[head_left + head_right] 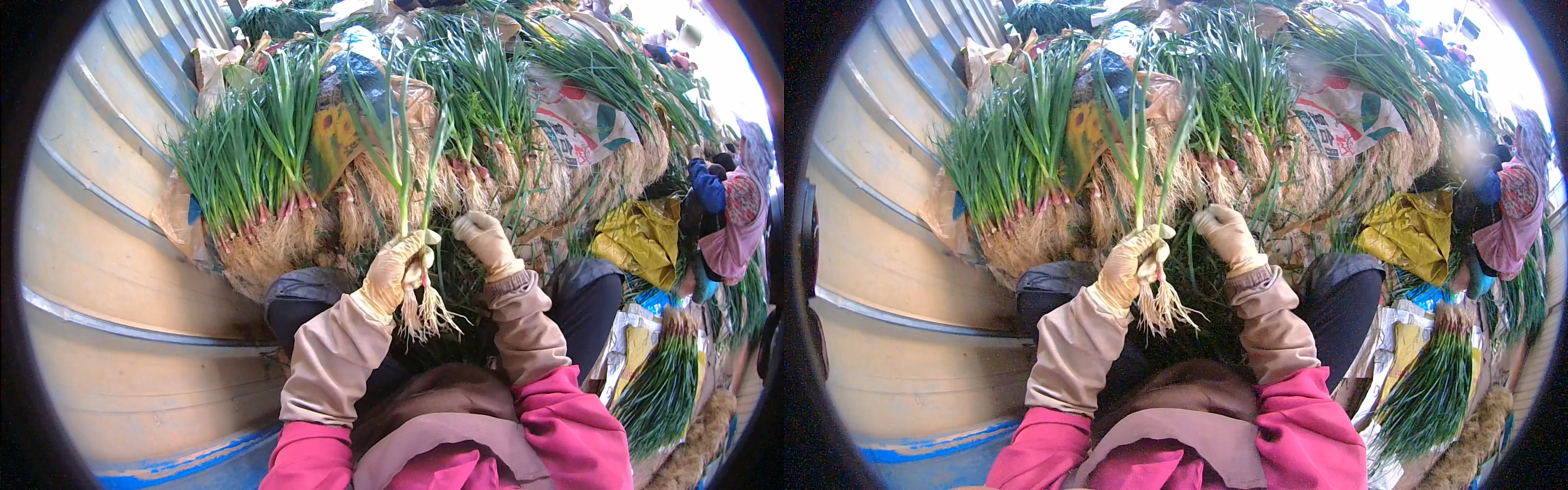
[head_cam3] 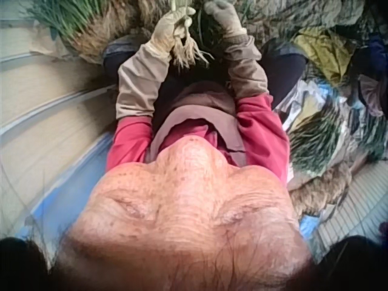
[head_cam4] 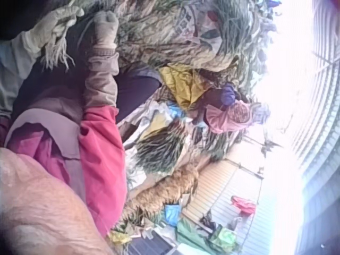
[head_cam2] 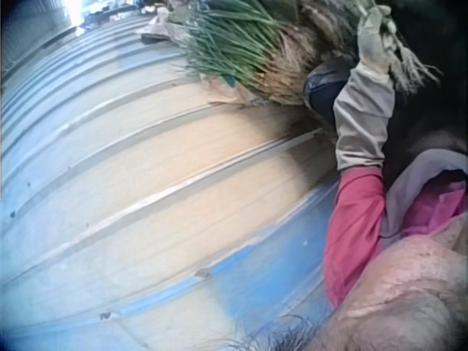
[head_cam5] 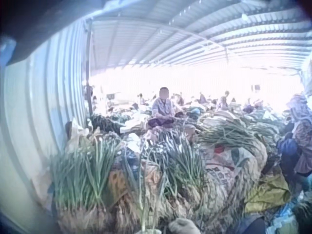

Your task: The person gathers green onions from a large pile, aligns them by the roots, and ties them into bundles using a thin strip. The person repeats this process, placing finished bundles aside.

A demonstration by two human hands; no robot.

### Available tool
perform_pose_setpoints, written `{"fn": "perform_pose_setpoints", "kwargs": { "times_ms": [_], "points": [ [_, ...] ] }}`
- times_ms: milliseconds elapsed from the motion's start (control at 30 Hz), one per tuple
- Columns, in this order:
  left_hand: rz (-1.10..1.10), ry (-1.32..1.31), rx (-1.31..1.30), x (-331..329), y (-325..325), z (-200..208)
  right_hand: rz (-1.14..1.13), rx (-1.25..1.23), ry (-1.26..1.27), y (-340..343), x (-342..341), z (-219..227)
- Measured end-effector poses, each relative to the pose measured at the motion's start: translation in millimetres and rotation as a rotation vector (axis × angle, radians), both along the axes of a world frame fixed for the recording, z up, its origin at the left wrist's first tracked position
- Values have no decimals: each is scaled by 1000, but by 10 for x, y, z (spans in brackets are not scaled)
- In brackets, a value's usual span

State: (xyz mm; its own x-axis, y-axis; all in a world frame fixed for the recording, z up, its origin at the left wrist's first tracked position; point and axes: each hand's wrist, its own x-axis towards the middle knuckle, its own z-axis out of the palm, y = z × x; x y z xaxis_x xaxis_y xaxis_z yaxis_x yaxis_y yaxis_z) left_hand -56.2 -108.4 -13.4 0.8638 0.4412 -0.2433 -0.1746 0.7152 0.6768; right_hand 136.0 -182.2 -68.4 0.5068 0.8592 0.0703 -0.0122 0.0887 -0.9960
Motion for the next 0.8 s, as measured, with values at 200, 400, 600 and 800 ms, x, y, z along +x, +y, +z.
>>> {"fn": "perform_pose_setpoints", "kwargs": {
  "times_ms": [200,400,600,800],
  "points": [
    [164,79,-37,225,-18,-60,-391,-281,-772,358,338,446],
    [197,28,10,275,22,-143,-482,-199,-914,124,245,360],
    [110,198,29,391,-151,-162,-243,-92,-621,-435,-452,224],
    [129,242,100,379,-180,-200,141,-143,76,-393,-366,120]
  ]
}}
